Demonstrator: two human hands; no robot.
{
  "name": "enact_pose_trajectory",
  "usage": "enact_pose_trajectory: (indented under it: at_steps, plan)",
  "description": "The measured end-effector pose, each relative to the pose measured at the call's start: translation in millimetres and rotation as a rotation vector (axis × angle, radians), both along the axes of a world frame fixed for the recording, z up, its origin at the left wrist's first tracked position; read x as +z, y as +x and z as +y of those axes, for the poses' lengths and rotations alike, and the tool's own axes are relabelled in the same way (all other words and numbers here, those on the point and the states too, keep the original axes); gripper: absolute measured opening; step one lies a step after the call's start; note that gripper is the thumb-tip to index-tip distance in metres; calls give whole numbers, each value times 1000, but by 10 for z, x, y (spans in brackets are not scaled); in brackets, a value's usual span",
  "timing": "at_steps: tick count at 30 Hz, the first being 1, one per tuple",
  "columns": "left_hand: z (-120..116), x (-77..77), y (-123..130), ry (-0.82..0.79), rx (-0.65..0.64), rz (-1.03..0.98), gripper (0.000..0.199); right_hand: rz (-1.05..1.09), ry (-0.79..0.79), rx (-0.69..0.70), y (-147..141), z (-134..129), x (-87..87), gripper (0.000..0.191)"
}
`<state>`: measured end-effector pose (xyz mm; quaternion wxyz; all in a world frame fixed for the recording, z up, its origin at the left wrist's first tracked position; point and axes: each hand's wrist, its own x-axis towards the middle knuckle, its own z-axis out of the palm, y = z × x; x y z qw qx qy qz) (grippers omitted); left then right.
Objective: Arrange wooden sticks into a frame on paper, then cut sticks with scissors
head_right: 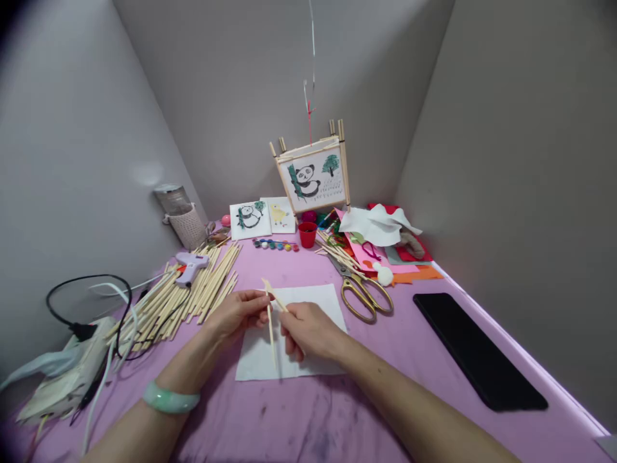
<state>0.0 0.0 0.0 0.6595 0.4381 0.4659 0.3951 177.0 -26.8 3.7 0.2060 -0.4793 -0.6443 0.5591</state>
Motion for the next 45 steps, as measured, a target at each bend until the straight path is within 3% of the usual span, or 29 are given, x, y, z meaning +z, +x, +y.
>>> enact_pose_trajectory:
  at_steps: [4,7,12,16,21,26,32,38,45]
  plan:
    - [13,0,22,16,19,160,16,-424,337,-66,151,36,61,36]
    - [24,-20,61,39,28,298,15,-779,501,-80,210,33,120,40]
    - [61,-59,50,73,-7,477,15,-1045,480,-26,230,23,186,37]
    - [65,-39,39,110,-24,619,18,-1093,474,-24,273,16,203,42]
    - [26,-3,-14,169,-6,764,27,-1087,596,-174,263,-47,288,42]
    - [-6,-52,-137,262,0,871,18,-838,542,23,-69,-131,298,28]
    - [-38,-30,-156,327,-37,959,15,-951,505,111,-469,-150,266,34]
    - [-75,28,-183,417,-60,1041,21,-954,458,136,-511,-121,382,30]
    - [-72,26,-216,440,-77,1069,25,-873,489,74,-534,-32,298,31]
